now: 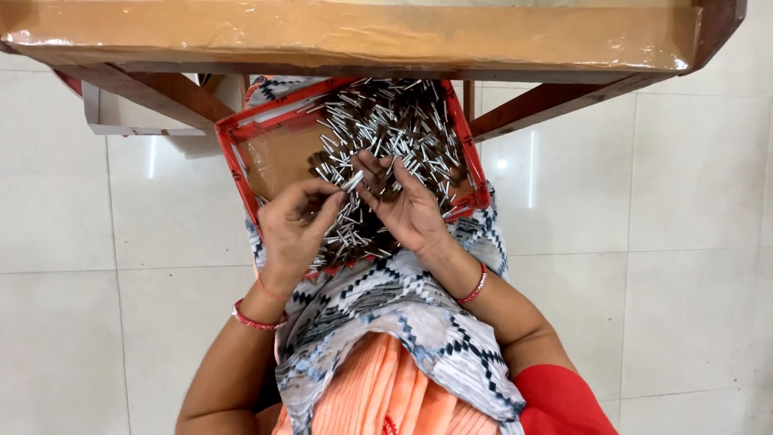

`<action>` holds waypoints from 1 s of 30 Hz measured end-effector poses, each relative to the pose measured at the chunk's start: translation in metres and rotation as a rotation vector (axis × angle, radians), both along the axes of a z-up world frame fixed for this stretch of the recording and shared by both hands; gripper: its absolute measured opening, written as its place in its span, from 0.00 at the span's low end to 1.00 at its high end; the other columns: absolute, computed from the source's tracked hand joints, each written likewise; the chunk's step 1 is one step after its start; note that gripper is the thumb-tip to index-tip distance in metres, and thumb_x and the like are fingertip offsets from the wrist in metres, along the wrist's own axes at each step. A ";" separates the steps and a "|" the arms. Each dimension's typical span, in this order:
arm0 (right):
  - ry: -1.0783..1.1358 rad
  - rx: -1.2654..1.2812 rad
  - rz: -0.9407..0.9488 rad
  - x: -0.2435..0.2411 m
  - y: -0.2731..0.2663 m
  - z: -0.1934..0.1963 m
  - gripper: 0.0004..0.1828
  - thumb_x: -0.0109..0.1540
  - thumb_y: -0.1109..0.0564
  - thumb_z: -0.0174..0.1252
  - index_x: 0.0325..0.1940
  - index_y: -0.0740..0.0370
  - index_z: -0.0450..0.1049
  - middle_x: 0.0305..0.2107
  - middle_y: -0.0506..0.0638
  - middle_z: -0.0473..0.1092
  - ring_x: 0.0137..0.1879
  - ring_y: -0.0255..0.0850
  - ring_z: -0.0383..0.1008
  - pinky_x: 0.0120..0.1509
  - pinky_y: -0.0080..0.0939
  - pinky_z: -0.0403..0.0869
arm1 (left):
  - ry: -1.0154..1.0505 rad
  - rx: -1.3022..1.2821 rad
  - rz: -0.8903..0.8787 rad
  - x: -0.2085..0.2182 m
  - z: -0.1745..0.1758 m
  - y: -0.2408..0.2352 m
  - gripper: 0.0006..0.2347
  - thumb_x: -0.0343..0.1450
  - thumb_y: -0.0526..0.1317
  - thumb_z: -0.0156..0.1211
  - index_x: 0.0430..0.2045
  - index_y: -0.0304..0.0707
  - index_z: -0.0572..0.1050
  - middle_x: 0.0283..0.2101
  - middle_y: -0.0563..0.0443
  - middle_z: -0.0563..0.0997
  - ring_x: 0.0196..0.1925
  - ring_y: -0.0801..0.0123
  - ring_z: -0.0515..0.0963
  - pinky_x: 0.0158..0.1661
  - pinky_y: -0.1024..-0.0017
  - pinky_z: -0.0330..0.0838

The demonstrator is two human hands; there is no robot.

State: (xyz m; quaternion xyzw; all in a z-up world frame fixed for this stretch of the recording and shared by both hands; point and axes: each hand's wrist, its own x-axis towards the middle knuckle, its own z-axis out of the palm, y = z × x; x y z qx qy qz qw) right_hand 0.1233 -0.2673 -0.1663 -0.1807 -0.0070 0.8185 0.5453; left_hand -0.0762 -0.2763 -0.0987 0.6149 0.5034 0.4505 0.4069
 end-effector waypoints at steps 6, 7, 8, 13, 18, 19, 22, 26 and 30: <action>-0.094 0.035 0.056 -0.010 -0.013 -0.017 0.20 0.76 0.46 0.49 0.61 0.63 0.73 0.59 0.56 0.71 0.67 0.45 0.68 0.75 0.50 0.67 | 0.204 0.285 -0.012 0.018 0.012 0.009 0.07 0.71 0.30 0.68 0.40 0.32 0.78 0.42 0.46 0.82 0.41 0.63 0.85 0.42 0.69 0.80; -0.095 0.040 0.055 -0.011 -0.011 -0.015 0.20 0.76 0.46 0.49 0.61 0.63 0.73 0.59 0.56 0.71 0.67 0.45 0.68 0.75 0.50 0.67 | 0.204 0.290 -0.013 0.017 0.013 0.010 0.07 0.71 0.30 0.68 0.40 0.32 0.78 0.42 0.46 0.82 0.41 0.63 0.85 0.42 0.69 0.80; -0.122 0.045 0.051 -0.010 -0.009 -0.014 0.18 0.76 0.47 0.50 0.60 0.62 0.73 0.60 0.55 0.70 0.67 0.44 0.69 0.75 0.49 0.67 | 0.279 0.373 -0.033 0.017 0.014 0.010 0.07 0.71 0.30 0.69 0.41 0.33 0.79 0.42 0.46 0.81 0.43 0.59 0.83 0.43 0.66 0.79; -0.095 0.035 0.057 -0.012 0.001 0.024 0.14 0.73 0.48 0.50 0.54 0.58 0.73 0.61 0.56 0.70 0.68 0.45 0.70 0.74 0.47 0.68 | 0.451 0.549 -0.135 0.008 0.008 0.009 0.10 0.68 0.30 0.67 0.42 0.37 0.79 0.42 0.48 0.77 0.43 0.57 0.79 0.43 0.62 0.75; -0.055 -0.011 0.137 -0.013 -0.006 0.011 0.14 0.72 0.47 0.50 0.50 0.59 0.73 0.60 0.58 0.71 0.65 0.44 0.71 0.73 0.46 0.69 | 0.515 0.636 -0.252 0.005 0.006 0.010 0.12 0.66 0.32 0.63 0.43 0.39 0.80 0.43 0.51 0.76 0.43 0.61 0.79 0.44 0.64 0.75; -0.057 -0.008 0.133 -0.011 -0.007 0.003 0.14 0.72 0.47 0.50 0.50 0.59 0.73 0.60 0.58 0.71 0.65 0.44 0.71 0.73 0.46 0.69 | 0.512 0.640 -0.254 0.005 0.007 0.012 0.12 0.66 0.32 0.63 0.43 0.39 0.80 0.43 0.51 0.76 0.43 0.61 0.79 0.44 0.64 0.75; -0.076 -0.041 0.151 -0.005 -0.012 -0.012 0.15 0.74 0.48 0.52 0.53 0.62 0.75 0.54 0.54 0.73 0.60 0.41 0.72 0.71 0.45 0.70 | 0.525 0.671 -0.273 0.003 0.012 0.013 0.12 0.66 0.33 0.63 0.43 0.40 0.80 0.43 0.52 0.76 0.44 0.61 0.79 0.45 0.64 0.75; -0.146 -0.092 0.217 -0.007 -0.017 -0.013 0.15 0.72 0.49 0.54 0.53 0.62 0.76 0.47 0.51 0.74 0.55 0.40 0.73 0.67 0.45 0.72 | 0.500 0.631 -0.288 -0.006 0.012 0.007 0.11 0.67 0.34 0.64 0.43 0.41 0.79 0.44 0.52 0.77 0.46 0.62 0.79 0.46 0.65 0.75; -0.184 -0.111 0.274 -0.017 -0.022 0.015 0.16 0.70 0.47 0.53 0.51 0.62 0.75 0.51 0.52 0.76 0.58 0.40 0.73 0.67 0.44 0.70 | 0.528 0.586 -0.295 -0.012 -0.001 -0.012 0.12 0.67 0.33 0.64 0.44 0.40 0.80 0.44 0.50 0.77 0.45 0.62 0.78 0.45 0.66 0.75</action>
